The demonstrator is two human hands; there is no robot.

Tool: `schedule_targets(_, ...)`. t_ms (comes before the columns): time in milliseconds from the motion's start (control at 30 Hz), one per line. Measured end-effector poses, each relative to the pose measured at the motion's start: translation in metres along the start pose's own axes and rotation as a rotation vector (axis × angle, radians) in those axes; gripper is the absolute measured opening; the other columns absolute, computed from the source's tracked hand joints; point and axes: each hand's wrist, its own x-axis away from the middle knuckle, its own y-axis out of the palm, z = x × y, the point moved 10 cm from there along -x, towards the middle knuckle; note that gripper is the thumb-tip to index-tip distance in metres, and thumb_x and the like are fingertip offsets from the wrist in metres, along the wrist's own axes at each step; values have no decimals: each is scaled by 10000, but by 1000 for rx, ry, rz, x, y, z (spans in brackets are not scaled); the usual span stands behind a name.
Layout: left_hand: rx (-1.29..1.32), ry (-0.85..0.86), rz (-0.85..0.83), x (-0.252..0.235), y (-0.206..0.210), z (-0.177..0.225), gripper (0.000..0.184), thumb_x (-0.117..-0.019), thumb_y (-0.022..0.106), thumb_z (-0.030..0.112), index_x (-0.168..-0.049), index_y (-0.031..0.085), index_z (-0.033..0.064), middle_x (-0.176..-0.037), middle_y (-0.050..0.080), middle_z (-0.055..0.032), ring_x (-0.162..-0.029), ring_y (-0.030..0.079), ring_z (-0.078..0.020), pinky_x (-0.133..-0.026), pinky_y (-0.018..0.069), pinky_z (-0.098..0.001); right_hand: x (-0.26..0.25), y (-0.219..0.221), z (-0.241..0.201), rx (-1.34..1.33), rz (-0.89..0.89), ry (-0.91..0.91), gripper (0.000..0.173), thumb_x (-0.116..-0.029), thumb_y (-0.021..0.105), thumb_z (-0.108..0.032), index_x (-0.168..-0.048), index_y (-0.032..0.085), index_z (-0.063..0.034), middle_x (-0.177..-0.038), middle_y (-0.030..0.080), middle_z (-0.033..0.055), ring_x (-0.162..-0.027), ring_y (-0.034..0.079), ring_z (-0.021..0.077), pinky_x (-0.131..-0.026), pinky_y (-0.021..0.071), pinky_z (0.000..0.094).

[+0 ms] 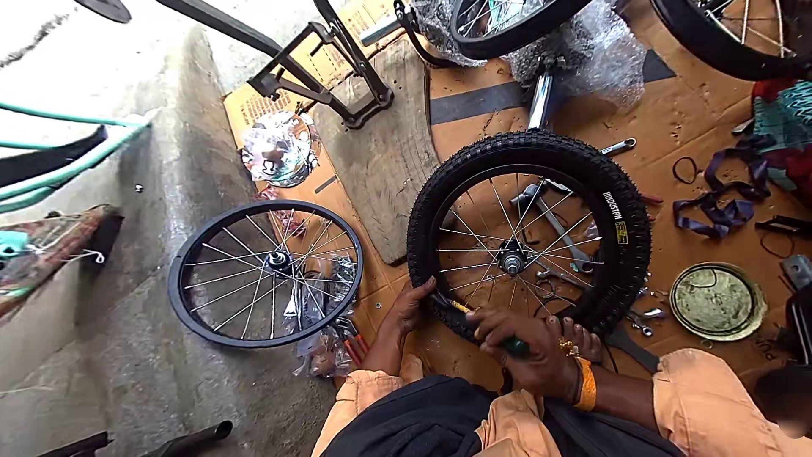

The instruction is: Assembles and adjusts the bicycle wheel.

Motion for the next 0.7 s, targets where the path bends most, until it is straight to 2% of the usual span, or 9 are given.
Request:
schedule_targets(33,5,2,1,0,0,0,400,-977,648,190,-1339,534,66,-1091,728,-127,-976,718,-213,-872,605,-427,-3,16,-6,7,-101,-51,118,-1024,606,-131,-971,637,-30,-1043,714,146,-1192,659,305,-1138,465,532)
schedule_targets(100,8,-4,-9,-2,-1,-2,392,-977,656,197,-1327,543,62,-1075,729,-128,-961,721,-216,-859,607,-427,-9,47,-17,54,-283,-146,87,-983,579,-89,-953,630,-26,-1003,681,179,-1148,647,343,-1140,434,535)
schedule_targets(200,5,-14,-9,-5,-2,-4,375,-970,669,188,-1302,554,58,-1043,732,-122,-924,725,-206,-835,612,-415,-13,98,-23,179,-507,-238,59,-915,647,-92,-956,670,-57,-923,655,164,-1007,650,360,-1053,464,543)
schedule_targets(267,-8,-13,-24,-5,-2,-4,385,-970,673,185,-1314,551,62,-1045,731,-120,-926,723,-202,-839,610,-404,-5,140,-16,274,-667,-278,73,-934,663,-110,-1001,660,-81,-937,639,139,-984,634,349,-983,478,521)
schedule_targets(333,-34,1,-49,-6,0,-1,403,-968,676,205,-1322,545,62,-1046,730,-122,-926,722,-202,-839,609,-399,2,174,0,352,-763,-309,101,-964,626,-116,-1062,642,-97,-981,641,118,-1006,623,329,-982,460,500)
schedule_targets(400,-58,2,-59,-10,1,1,387,-977,667,201,-1315,545,59,-1032,731,-117,-910,722,-196,-830,610,-393,7,196,17,433,-816,-319,148,-964,639,-116,-1111,642,-106,-1023,660,98,-1031,629,306,-984,457,488)
schedule_targets(567,-71,-17,-58,-11,-4,-5,383,-988,661,226,-1318,540,72,-1017,723,-110,-887,715,-191,-809,608,-387,40,216,76,650,-1011,-278,173,-918,679,-73,-1091,674,-78,-1024,676,101,-1036,632,304,-1007,441,493)
schedule_targets(633,-77,-2,-66,-13,-1,-1,371,-1003,645,226,-1320,545,61,-1029,726,-120,-905,718,-197,-827,608,-394,36,209,67,579,-1031,-285,215,-897,702,-61,-1109,684,-97,-1081,674,95,-1106,615,303,-1059,413,496)
schedule_targets(700,-84,10,-75,-10,0,-1,376,-1010,634,250,-1323,550,60,-1044,727,-119,-925,718,-199,-838,607,-398,21,197,35,439,-967,-257,302,-863,724,-68,-1158,701,-127,-1189,663,109,-1223,578,323,-1098,405,518)
